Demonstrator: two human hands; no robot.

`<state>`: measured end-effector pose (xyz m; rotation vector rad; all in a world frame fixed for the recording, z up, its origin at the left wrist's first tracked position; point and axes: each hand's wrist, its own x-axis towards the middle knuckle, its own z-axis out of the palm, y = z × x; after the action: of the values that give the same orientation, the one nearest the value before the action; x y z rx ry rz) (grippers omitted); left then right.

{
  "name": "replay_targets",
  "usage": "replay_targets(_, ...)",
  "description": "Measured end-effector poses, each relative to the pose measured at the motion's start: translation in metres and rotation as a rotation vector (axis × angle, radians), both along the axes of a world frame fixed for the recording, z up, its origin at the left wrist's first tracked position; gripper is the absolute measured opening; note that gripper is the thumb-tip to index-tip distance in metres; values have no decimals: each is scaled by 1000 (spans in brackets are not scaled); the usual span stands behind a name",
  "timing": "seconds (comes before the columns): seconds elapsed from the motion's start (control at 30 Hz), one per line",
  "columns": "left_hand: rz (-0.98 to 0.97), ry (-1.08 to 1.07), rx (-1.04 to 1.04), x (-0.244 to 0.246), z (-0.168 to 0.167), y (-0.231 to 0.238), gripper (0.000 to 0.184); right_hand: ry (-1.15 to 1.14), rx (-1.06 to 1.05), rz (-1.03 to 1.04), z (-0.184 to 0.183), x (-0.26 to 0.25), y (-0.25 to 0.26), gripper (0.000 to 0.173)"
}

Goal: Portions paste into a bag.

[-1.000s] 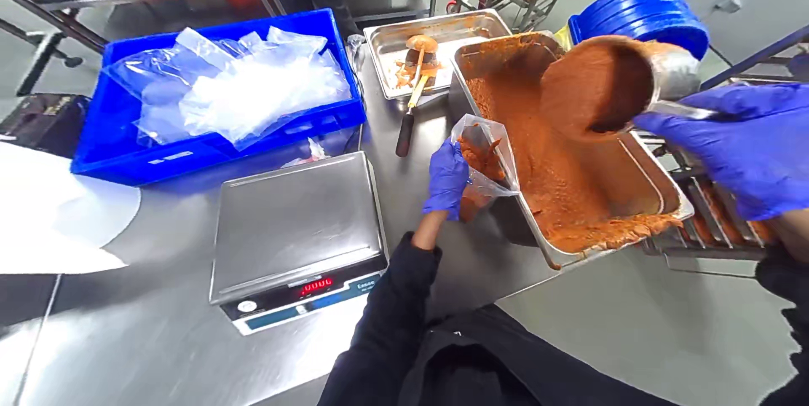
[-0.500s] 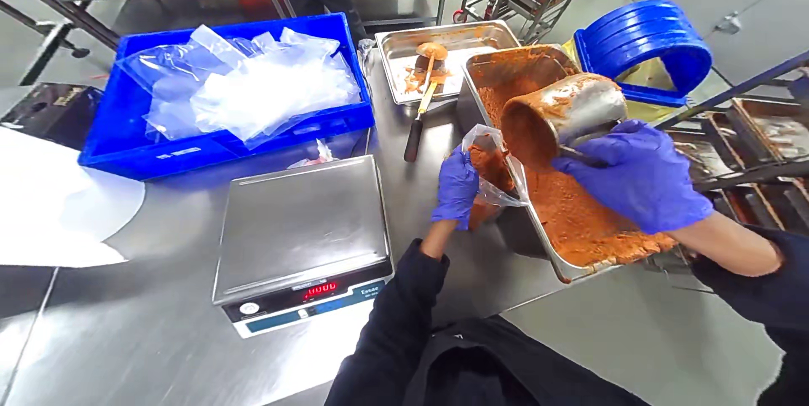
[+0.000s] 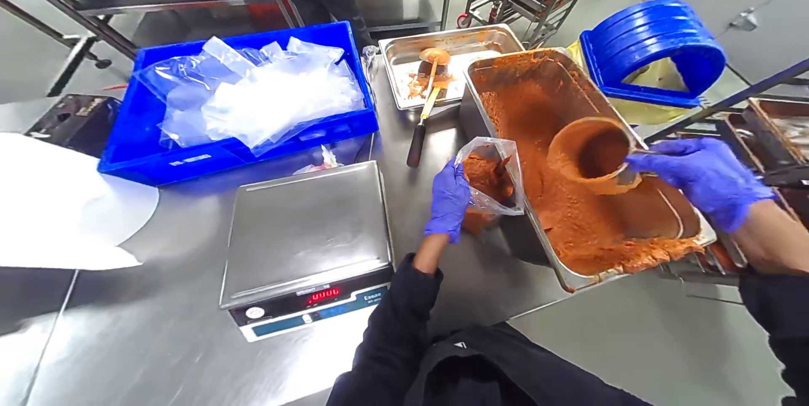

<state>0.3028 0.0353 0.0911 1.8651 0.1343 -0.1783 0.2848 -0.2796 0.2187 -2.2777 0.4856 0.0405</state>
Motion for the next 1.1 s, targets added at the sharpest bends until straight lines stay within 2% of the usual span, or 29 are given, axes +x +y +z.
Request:
replay_targets(0.03,2,8,6,-1,0,1,35,141,-128,56,-11,5,-1,14)
replay_targets(0.1,-2,5,26,-3,-1,3,36,362,-290,220,-51,18,-8,25)
replay_targets(0.2,-3,-7,37,-9,-3,9,37,573,-360,440,-112,23,-22,31)
replay_targets(0.27,4,2,32,-10,-4,12,38,555,-427,555,-114,14,-20,33)
replay_targets(0.33,5,6,26,-12,-7,13,38,368,-434,548,-81,-11,-6,45)
replay_targets(0.4,1,-2,14,-13,-11,13,40,43,-229,480,-45,-52,13,47)
replay_targets(0.43,-6,-2,12,-14,-14,13,40,-105,-43,462,-37,-76,26,44)
replay_targets(0.47,-11,-1,13,-15,-16,14,40,-188,194,476,-36,-99,43,42)
replay_targets(0.53,-15,0,14,-17,-21,15,40,-146,518,501,-56,-131,84,56)
replay_targets(0.6,-15,9,10,-18,-25,16,40,17,674,358,-99,-139,132,79)
replay_targets(0.63,-28,22,15,-19,-26,18,40,93,753,207,-121,-135,155,81)
replay_targets(0.73,-89,54,8,-20,-24,27,42,38,963,-251,-163,-102,203,52)
replay_targets(0.77,-93,65,-15,-21,-24,29,42,-13,972,-331,-167,-90,210,52)
replay_targets(0.83,-94,102,-88,-24,-26,34,42,-55,947,-422,-172,-71,217,59)
replay_targets(0.9,-115,112,-86,-25,-29,43,43,-83,971,-476,-177,-63,220,60)
replay_targets(1.03,-141,121,262,0,-15,58,69,-132,996,-475,-181,-63,221,46)
replay_targets(1.1,-133,118,408,19,-4,48,74,-124,996,-469,-181,-64,220,43)
